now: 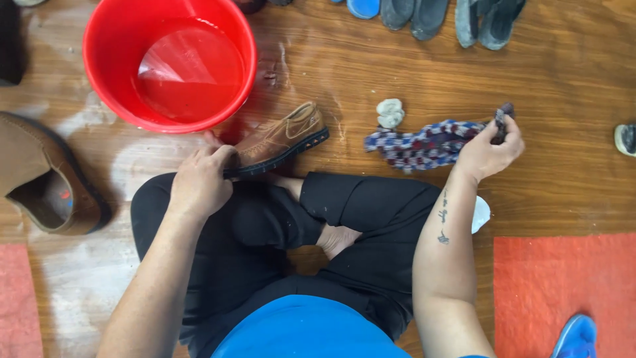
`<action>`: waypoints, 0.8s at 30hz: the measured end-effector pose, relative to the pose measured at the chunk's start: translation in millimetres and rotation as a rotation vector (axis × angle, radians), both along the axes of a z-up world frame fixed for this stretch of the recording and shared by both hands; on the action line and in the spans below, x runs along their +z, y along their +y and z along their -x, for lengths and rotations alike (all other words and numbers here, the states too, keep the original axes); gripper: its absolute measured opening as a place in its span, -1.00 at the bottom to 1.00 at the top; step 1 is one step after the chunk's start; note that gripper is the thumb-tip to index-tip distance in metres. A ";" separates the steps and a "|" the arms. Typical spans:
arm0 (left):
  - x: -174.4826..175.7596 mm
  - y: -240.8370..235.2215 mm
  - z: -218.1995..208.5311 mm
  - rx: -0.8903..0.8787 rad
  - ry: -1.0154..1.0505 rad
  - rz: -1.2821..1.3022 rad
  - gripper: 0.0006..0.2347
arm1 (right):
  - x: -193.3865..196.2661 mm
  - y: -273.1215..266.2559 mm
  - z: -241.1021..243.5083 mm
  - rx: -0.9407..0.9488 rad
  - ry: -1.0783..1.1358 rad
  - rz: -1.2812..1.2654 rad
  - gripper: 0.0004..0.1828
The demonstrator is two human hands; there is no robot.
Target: The person scrubs a brown loafer with a toothbrush and water, then wipes it with a cloth. They repeat the scrubbing and wiping process on different parts of the shoe, including the sole and upper.
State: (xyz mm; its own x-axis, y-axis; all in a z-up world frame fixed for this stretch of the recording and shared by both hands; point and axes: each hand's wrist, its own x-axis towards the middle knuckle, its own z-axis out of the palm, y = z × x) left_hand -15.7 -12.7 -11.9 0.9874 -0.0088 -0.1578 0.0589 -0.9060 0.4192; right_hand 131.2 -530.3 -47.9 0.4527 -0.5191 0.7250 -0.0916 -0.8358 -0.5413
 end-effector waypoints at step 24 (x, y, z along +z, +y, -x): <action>-9.2 -2.4 -7.1 0.000 0.122 -0.138 -0.39 | -46.6 30.8 -28.2 0.427 0.949 -0.393 -0.81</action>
